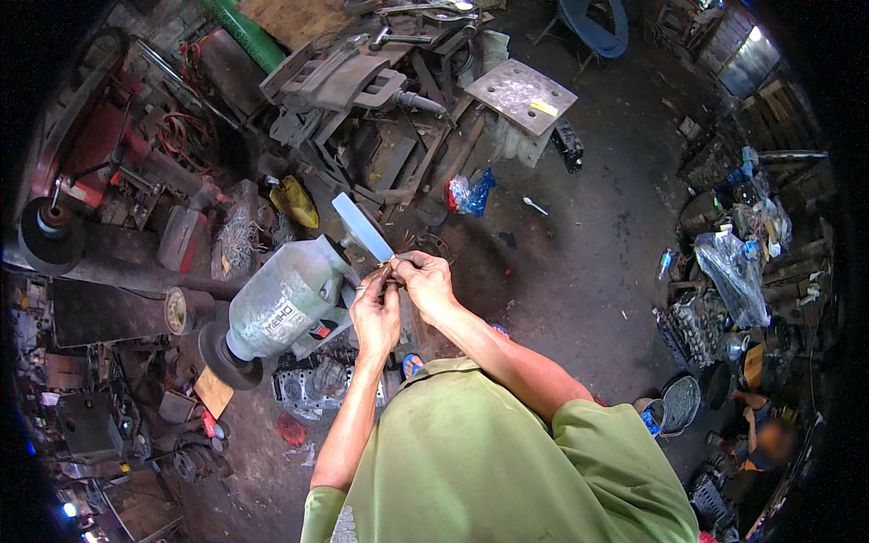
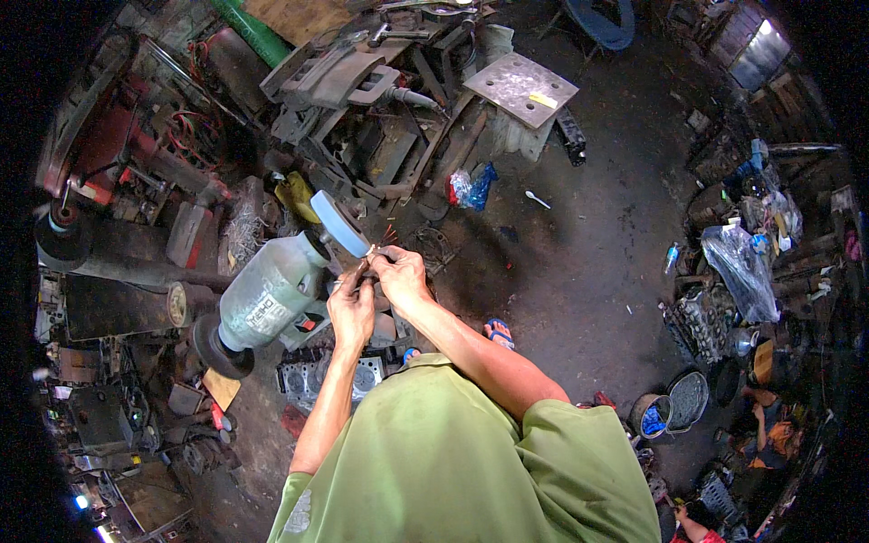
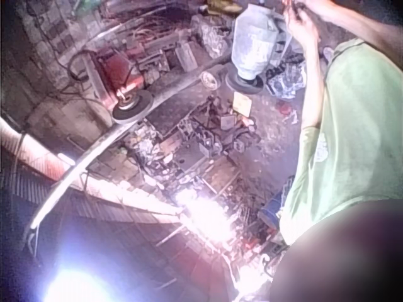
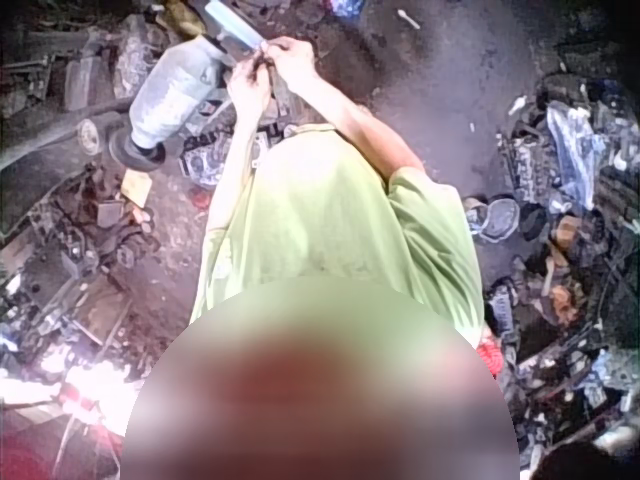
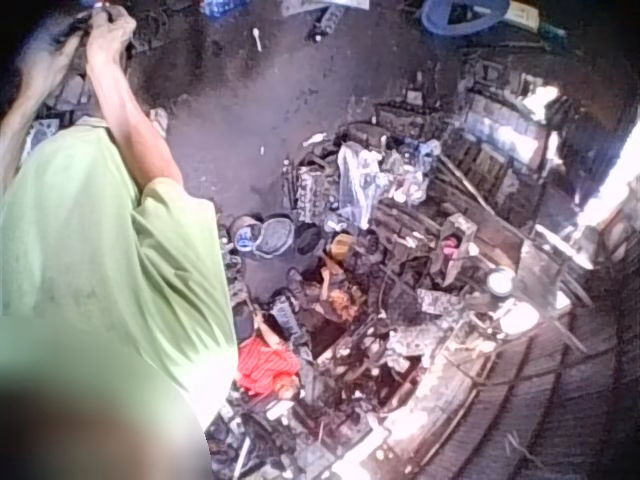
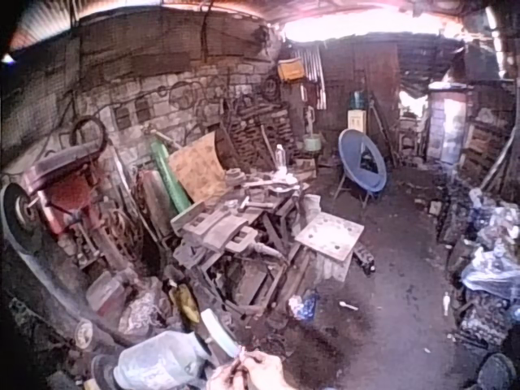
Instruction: The person repeatedly grinds small metal pieces against a bench grinder wheel, creating sparks. They pause to inspect the pieces and reposition them, then continue grinding. The person also briefly walks to a lathe and picks up a small metal rod before returning to the grinder.
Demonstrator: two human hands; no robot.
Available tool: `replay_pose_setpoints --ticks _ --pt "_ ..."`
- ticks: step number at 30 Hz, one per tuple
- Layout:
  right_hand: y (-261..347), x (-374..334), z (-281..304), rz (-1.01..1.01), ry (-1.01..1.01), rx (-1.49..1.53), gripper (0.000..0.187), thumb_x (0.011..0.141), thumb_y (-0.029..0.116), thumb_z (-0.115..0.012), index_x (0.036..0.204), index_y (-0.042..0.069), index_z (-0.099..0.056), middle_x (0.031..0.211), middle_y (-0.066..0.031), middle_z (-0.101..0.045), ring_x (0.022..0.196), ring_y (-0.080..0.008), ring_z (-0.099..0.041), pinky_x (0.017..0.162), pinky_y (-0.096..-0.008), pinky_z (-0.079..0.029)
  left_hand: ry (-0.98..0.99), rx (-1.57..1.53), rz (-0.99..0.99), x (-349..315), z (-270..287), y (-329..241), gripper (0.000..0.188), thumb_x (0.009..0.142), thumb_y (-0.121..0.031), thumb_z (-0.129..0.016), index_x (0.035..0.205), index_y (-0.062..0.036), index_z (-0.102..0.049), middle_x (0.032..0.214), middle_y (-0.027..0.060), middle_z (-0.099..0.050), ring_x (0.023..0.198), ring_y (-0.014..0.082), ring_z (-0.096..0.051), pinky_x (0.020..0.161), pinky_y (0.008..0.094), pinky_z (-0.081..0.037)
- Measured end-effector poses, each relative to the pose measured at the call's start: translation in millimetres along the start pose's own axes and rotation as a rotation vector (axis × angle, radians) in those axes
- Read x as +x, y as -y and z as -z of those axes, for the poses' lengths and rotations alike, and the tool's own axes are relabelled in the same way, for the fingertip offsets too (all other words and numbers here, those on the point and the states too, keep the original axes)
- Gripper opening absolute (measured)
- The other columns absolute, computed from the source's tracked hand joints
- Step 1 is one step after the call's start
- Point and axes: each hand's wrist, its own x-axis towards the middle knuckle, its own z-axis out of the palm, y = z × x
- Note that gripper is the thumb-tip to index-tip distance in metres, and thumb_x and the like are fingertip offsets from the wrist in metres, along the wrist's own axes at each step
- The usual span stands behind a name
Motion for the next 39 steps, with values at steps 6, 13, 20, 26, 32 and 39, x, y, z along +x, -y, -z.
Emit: replay_pose_setpoints --ticks 6,13,20,26,32,39 --pt "1 1 0 0.020 0.006 -0.037 0.012 0.090 0.006 -0.060 0.092 -0.004 -0.067 0.080 -0.0065 -0.067 0.069 -0.0107 -0.059 0.062 -0.0253 -0.049 -0.012 0.029 -0.033 1 0 0 0.028 0.087 -0.007 -0.059 0.114 -0.0026 -0.065 0.109 0.0142 -0.067 0.100 0.0230 -0.065 0.086 0.0312 -0.050" --pt "-1 8 0 0.030 0.027 -0.035 0.014 0.089 0.006 -0.061 0.094 -0.005 -0.067 0.081 -0.0079 -0.067 0.069 -0.0118 -0.061 0.064 -0.0255 -0.050 -0.032 0.034 -0.062 6 1 -3 0.027 0.087 -0.007 -0.059 0.113 -0.0023 -0.065 0.109 0.0137 -0.067 0.099 0.0232 -0.066 0.085 0.0313 -0.050" --pt "-4 9 -1 0.024 -0.002 -0.066 0.014 0.089 0.006 -0.061 0.093 -0.005 -0.068 0.079 -0.0060 -0.066 0.067 -0.0107 -0.057 0.061 -0.0251 -0.047 -0.020 0.033 -0.026 5 1 0 0.028 0.087 -0.007 -0.059 0.114 -0.0024 -0.065 0.109 0.0138 -0.067 0.098 0.0222 -0.066 0.084 0.0313 -0.051" --pt "1 9 1 0.017 -0.011 -0.068 0.012 0.090 0.007 -0.062 0.089 -0.002 -0.068 0.076 -0.0024 -0.065 0.063 -0.0075 -0.052 0.055 -0.0236 -0.042 -0.036 0.025 -0.086 7 -2 -1 0.028 0.087 -0.006 -0.059 0.114 -0.0024 -0.065 0.108 0.0140 -0.067 0.097 0.0213 -0.066 0.085 0.0309 -0.050" --pt "6 7 1 0.037 -0.002 -0.034 0.013 0.089 0.007 -0.061 0.091 -0.004 -0.068 0.078 -0.0056 -0.066 0.067 -0.0096 -0.058 0.059 -0.0244 -0.047 -0.007 -0.015 -0.057 9 -4 0 0.029 0.086 -0.006 -0.059 0.115 -0.0032 -0.066 0.107 0.0141 -0.067 0.096 0.0213 -0.066 0.085 0.0306 -0.050" --pt "2 9 3 0.051 0.013 -0.063 0.014 0.088 0.006 -0.061 0.092 -0.006 -0.067 0.080 -0.0072 -0.067 0.070 -0.0118 -0.060 0.064 -0.0259 -0.050 -0.021 -0.012 -0.050 10 -3 0 0.029 0.086 -0.008 -0.059 0.115 -0.0030 -0.066 0.106 0.0143 -0.067 0.093 0.0204 -0.066 0.083 0.0306 -0.051"
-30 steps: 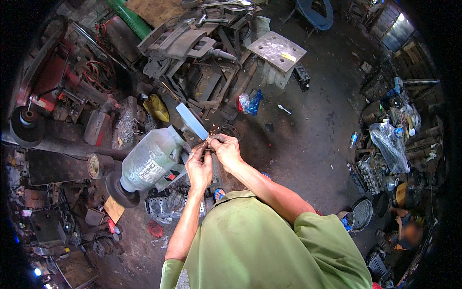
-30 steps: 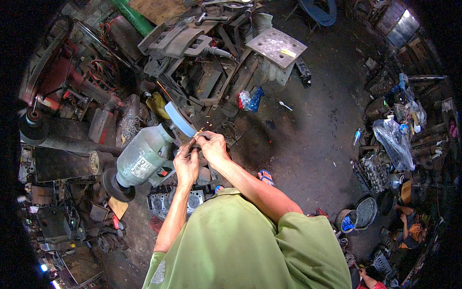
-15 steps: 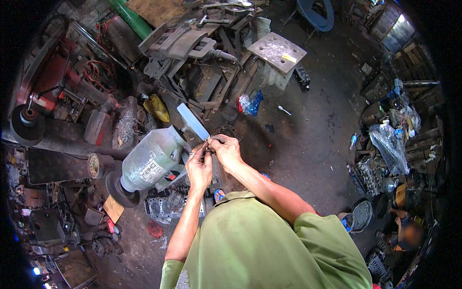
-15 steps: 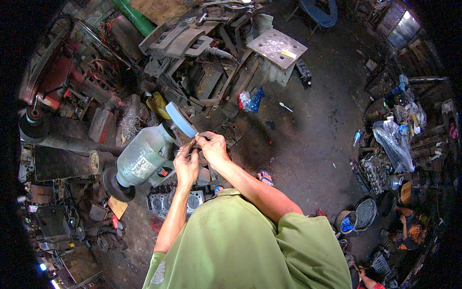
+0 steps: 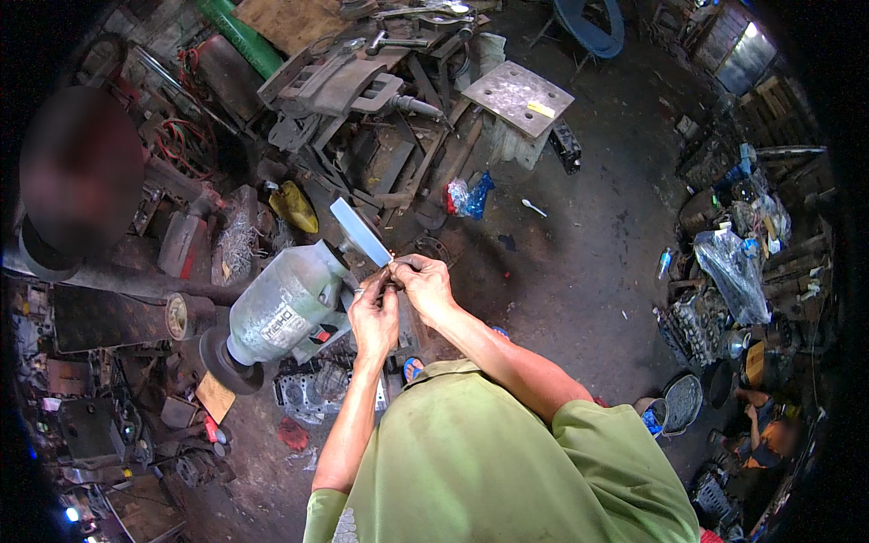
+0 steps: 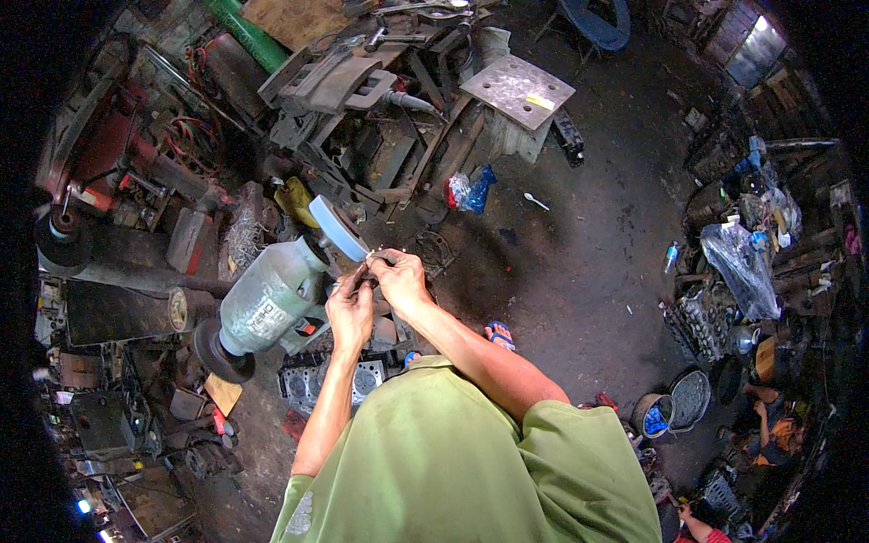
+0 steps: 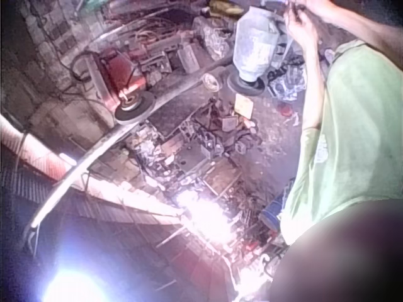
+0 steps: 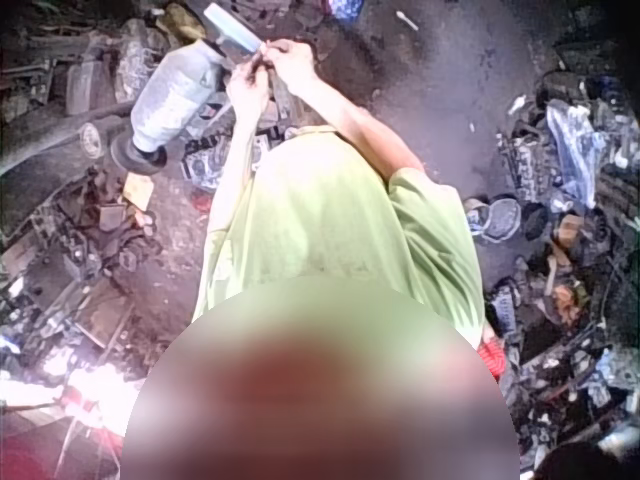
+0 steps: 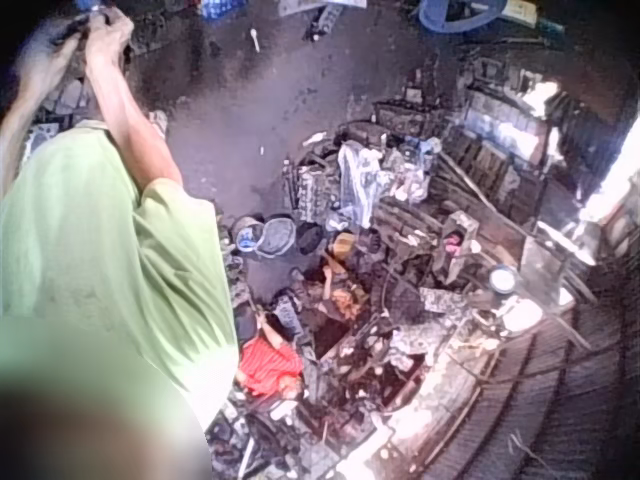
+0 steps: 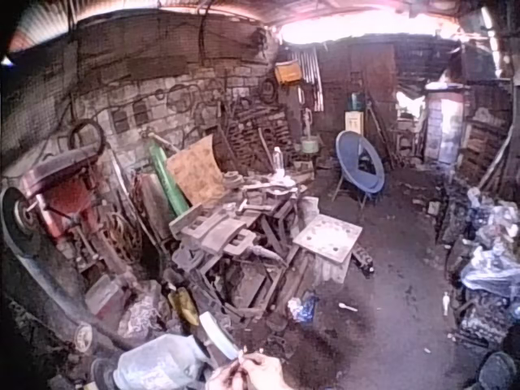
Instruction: The person repeatedly grinds small metal pieces against a bench grinder wheel, creating sparks. They pause to inspect the pieces and reposition them, then continue grinding. The person also briefly walks to a lathe and picks up a small metal rod before returning to the grinder.
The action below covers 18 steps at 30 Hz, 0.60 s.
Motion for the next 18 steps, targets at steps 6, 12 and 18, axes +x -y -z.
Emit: replay_pose_setpoints --ticks 6,12,18 --pt "-6.7 1.6 -1.9 -0.017 -0.001 0.038 0.011 0.089 0.004 -0.061 0.091 -0.005 -0.068 0.079 -0.0035 -0.066 0.071 -0.0082 -0.055 0.064 -0.0229 -0.045 -0.001 0.033 0.002 -2.3 3.3 -2.5 0.029 0.087 -0.007 -0.058 0.114 -0.0031 -0.066 0.105 0.0142 -0.067 0.094 0.0208 -0.066 0.083 0.0304 -0.050" --pt "-7.5 0.7 -2.3 -0.014 0.006 0.020 0.013 0.089 0.005 -0.061 0.093 -0.006 -0.067 0.080 -0.0067 -0.067 0.070 -0.0109 -0.059 0.064 -0.0251 -0.049 -0.012 0.022 -0.029 -2.9 4.6 -1.8 0.028 0.087 -0.006 -0.058 0.114 -0.0035 -0.065 0.106 0.0140 -0.067 0.096 0.0212 -0.066 0.084 0.0305 -0.050" --pt "-4.3 0.4 -2.9 -0.013 -0.001 0.039 0.012 0.090 0.005 -0.060 0.092 -0.005 -0.067 0.080 -0.0064 -0.067 0.069 -0.0109 -0.059 0.063 -0.0253 -0.049 0.004 0.011 -0.002 -1.6 3.4 0.5 0.028 0.087 -0.006 -0.058 0.115 -0.0050 -0.066 0.107 0.0142 -0.067 0.095 0.0203 -0.066 0.081 0.0310 -0.051"
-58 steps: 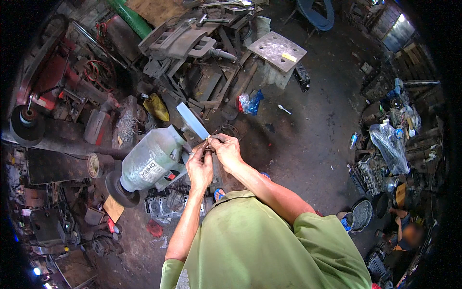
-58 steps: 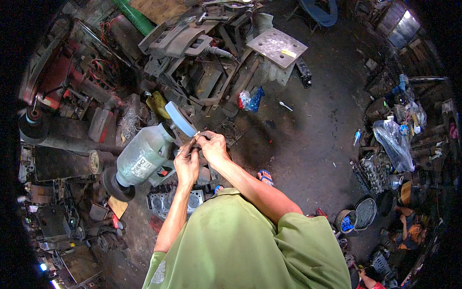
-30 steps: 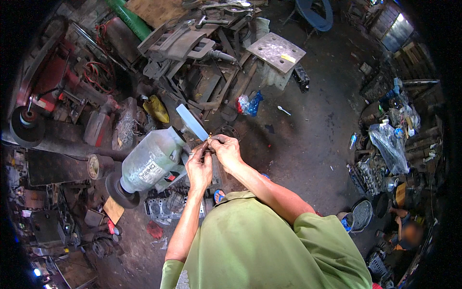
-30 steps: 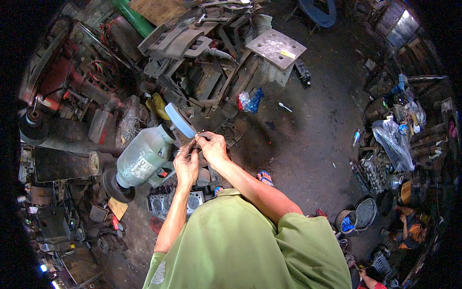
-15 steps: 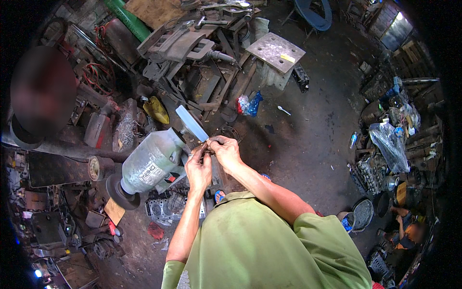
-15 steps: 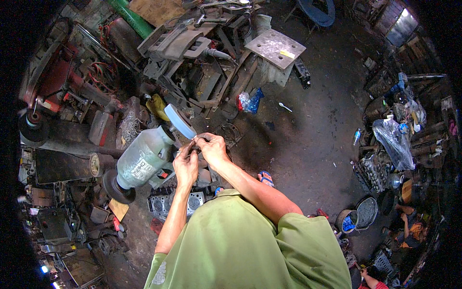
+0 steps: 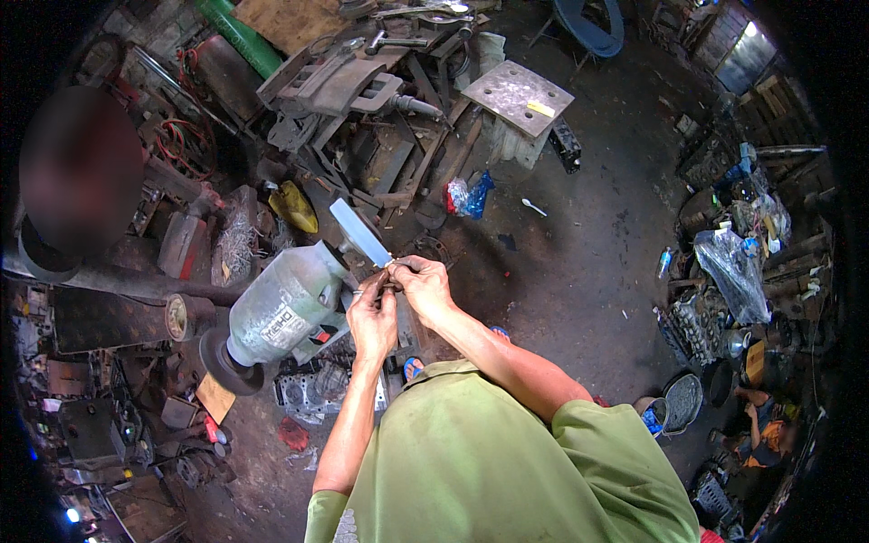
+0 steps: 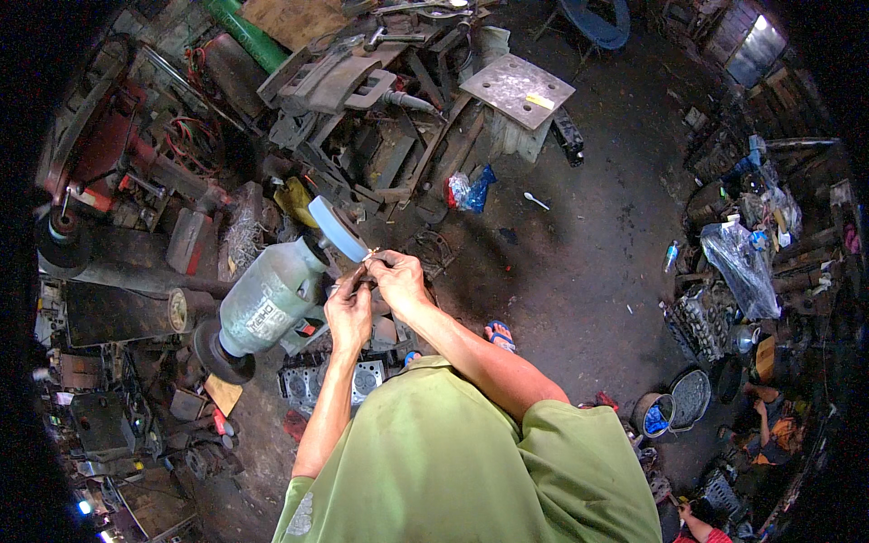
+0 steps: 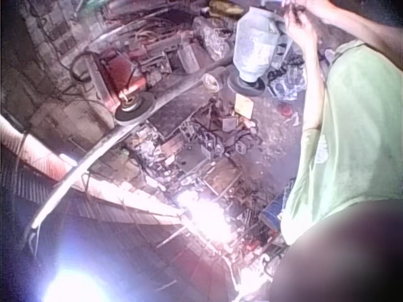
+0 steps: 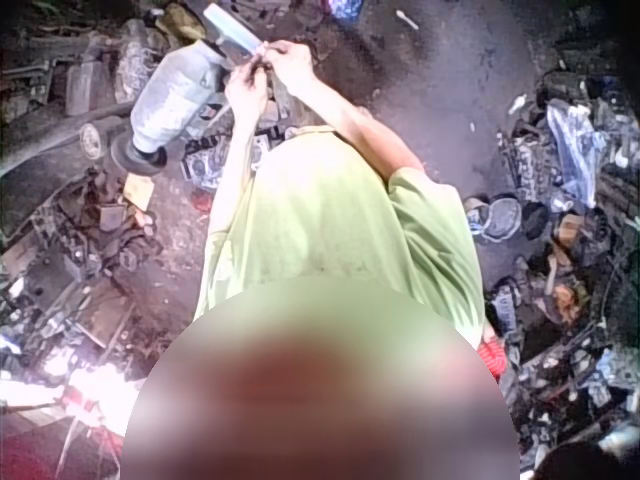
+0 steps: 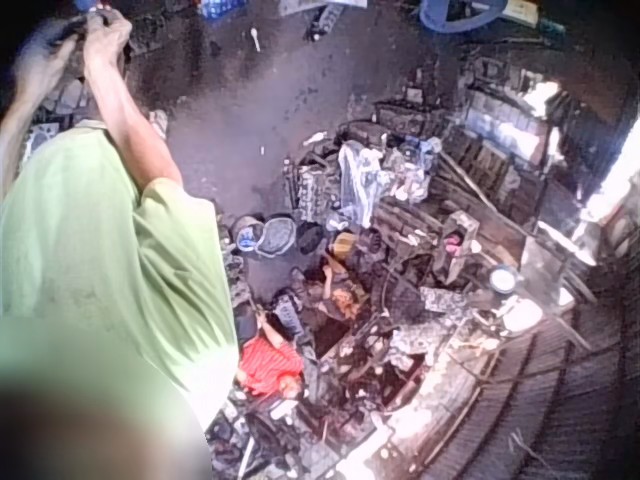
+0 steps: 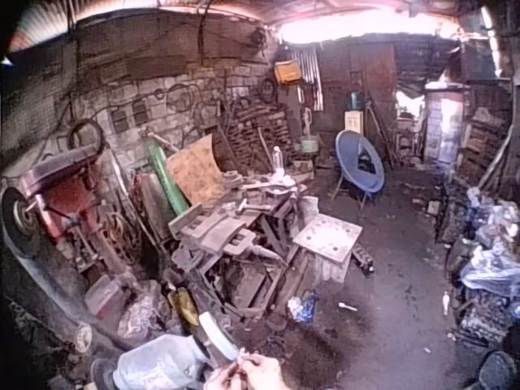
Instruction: The person repeatedly grinds small metal pieces against a bench grinder wheel, creating sparks. They pause to inspect the pieces and reposition them, then continue grinding. The person also briefly walks to a lathe and picks up a small metal rod before returning to the grinder.
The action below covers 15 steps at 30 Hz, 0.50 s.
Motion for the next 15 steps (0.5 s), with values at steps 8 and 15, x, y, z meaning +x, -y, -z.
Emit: replay_pose_setpoints --ticks 8,15 --pt "6.8 -1.0 1.9 0.002 -0.007 -0.014 0.012 0.090 0.005 -0.060 0.092 -0.005 -0.067 0.080 -0.0059 -0.067 0.068 -0.0103 -0.058 0.060 -0.0251 -0.047 0.000 0.018 -0.011 1.9 -2.9 1.8 0.029 0.088 -0.009 -0.060 0.116 -0.0051 -0.066 0.106 0.0147 -0.068 0.090 0.0192 -0.067 0.077 0.0292 -0.051" --pt "3.4 0.6 2.9 -0.001 0.004 -0.006 0.013 0.088 0.004 -0.060 0.092 -0.006 -0.068 0.081 -0.0072 -0.067 0.070 -0.0117 -0.060 0.064 -0.0256 -0.049 0.011 0.022 0.017 1.5 -2.1 -2.6 0.029 0.088 -0.008 -0.059 0.116 -0.0042 -0.066 0.105 0.0140 -0.068 0.090 0.0183 -0.067 0.075 0.0281 -0.052"
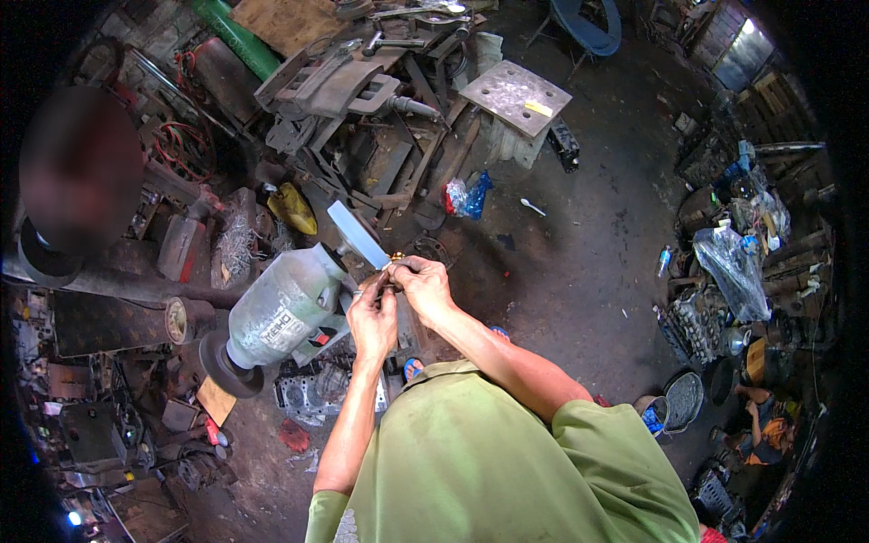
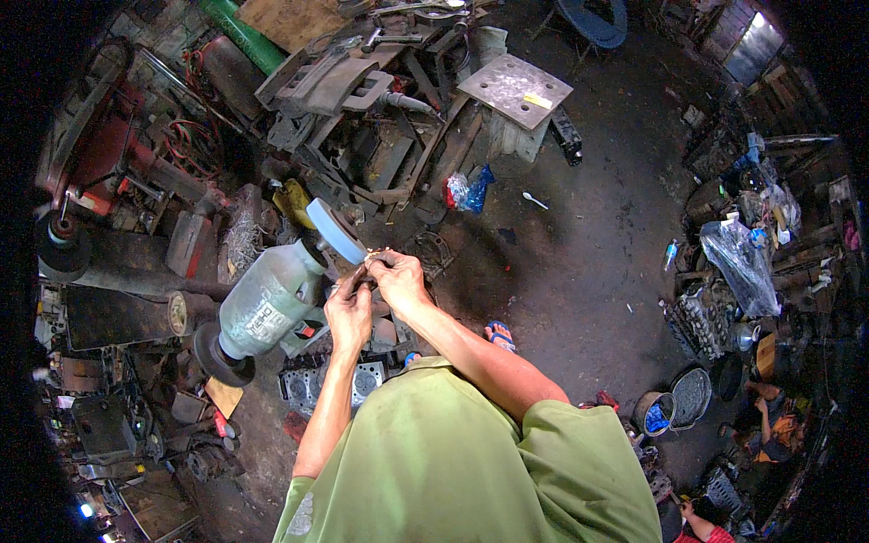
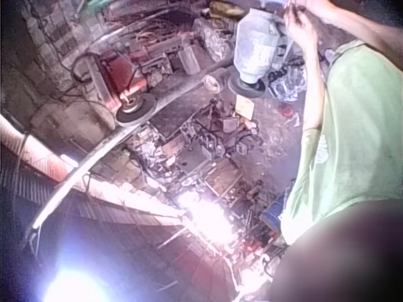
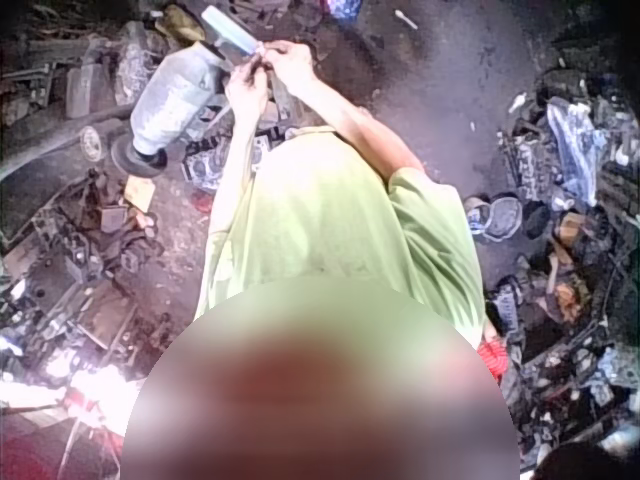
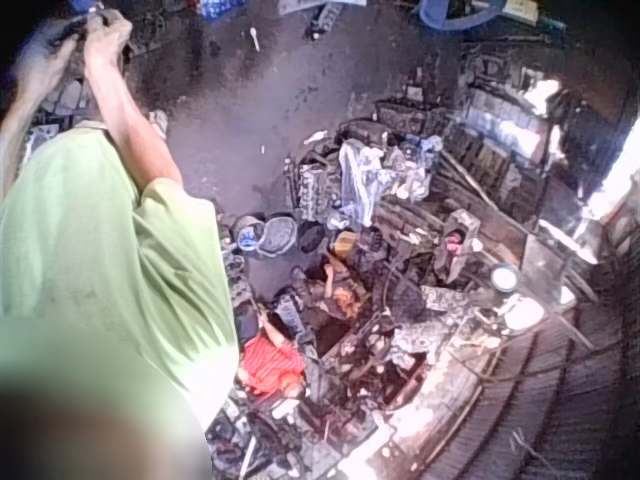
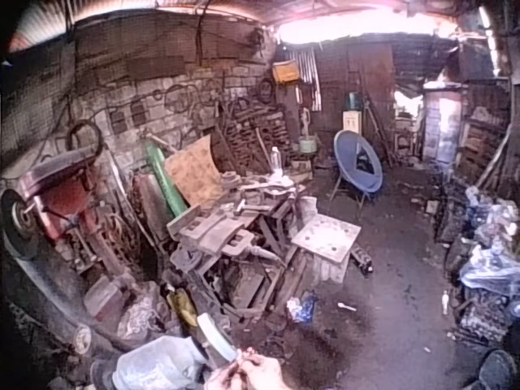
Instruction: The person repeatedly grinds small metal pieces against a bench grinder wheel, creating sparks. They pause to inspect the pieces and reposition them, then continue grinding. The person also briefly walks to a lathe and picks up a small metal rod before returning to the grinder.
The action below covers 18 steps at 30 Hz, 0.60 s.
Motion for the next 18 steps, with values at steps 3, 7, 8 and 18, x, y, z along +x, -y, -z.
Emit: replay_pose_setpoints --ticks 3,7,8,18 --pt "-2 0 0 0.006 0.005 0.003 0.014 0.088 0.004 -0.060 0.092 -0.006 -0.068 0.081 -0.0082 -0.067 0.071 -0.0128 -0.061 0.066 -0.0263 -0.051 -0.002 0.007 -0.005 0 2 -1 0.029 0.087 -0.007 -0.058 0.115 -0.0039 -0.066 0.105 0.0133 -0.068 0.091 0.0176 -0.066 0.075 0.0281 -0.052" --pt "-5 1 -2 -0.021 0.007 0.022 0.013 0.088 0.004 -0.060 0.092 -0.007 -0.067 0.081 -0.0085 -0.067 0.071 -0.0130 -0.062 0.066 -0.0264 -0.051 -0.010 0.010 -0.029 0 4 -1 0.029 0.087 -0.006 -0.058 0.115 -0.0038 -0.065 0.106 0.0124 -0.068 0.091 0.0176 -0.066 0.076 0.0286 -0.052" --pt "-5 1 -2 -0.010 0.011 0.015 0.013 0.088 0.003 -0.060 0.092 -0.007 -0.067 0.081 -0.0085 -0.067 0.071 -0.0130 -0.062 0.066 -0.0264 -0.051 -0.011 0.004 -0.030 -1 4 -1 0.029 0.087 -0.006 -0.058 0.115 -0.0037 -0.065 0.106 0.0122 -0.068 0.091 0.0177 -0.067 0.076 0.0288 -0.052" --pt "-11 5 0 0.020 0.011 -0.041 0.013 0.088 0.003 -0.059 0.092 -0.006 -0.067 0.080 -0.0080 -0.067 0.071 -0.0124 -0.061 0.066 -0.0262 -0.051 -0.022 -0.019 -0.054 -2 5 -1 0.029 0.087 -0.004 -0.058 0.115 -0.0031 -0.065 0.105 0.0127 -0.068 0.092 0.0186 -0.066 0.081 0.0299 -0.051"
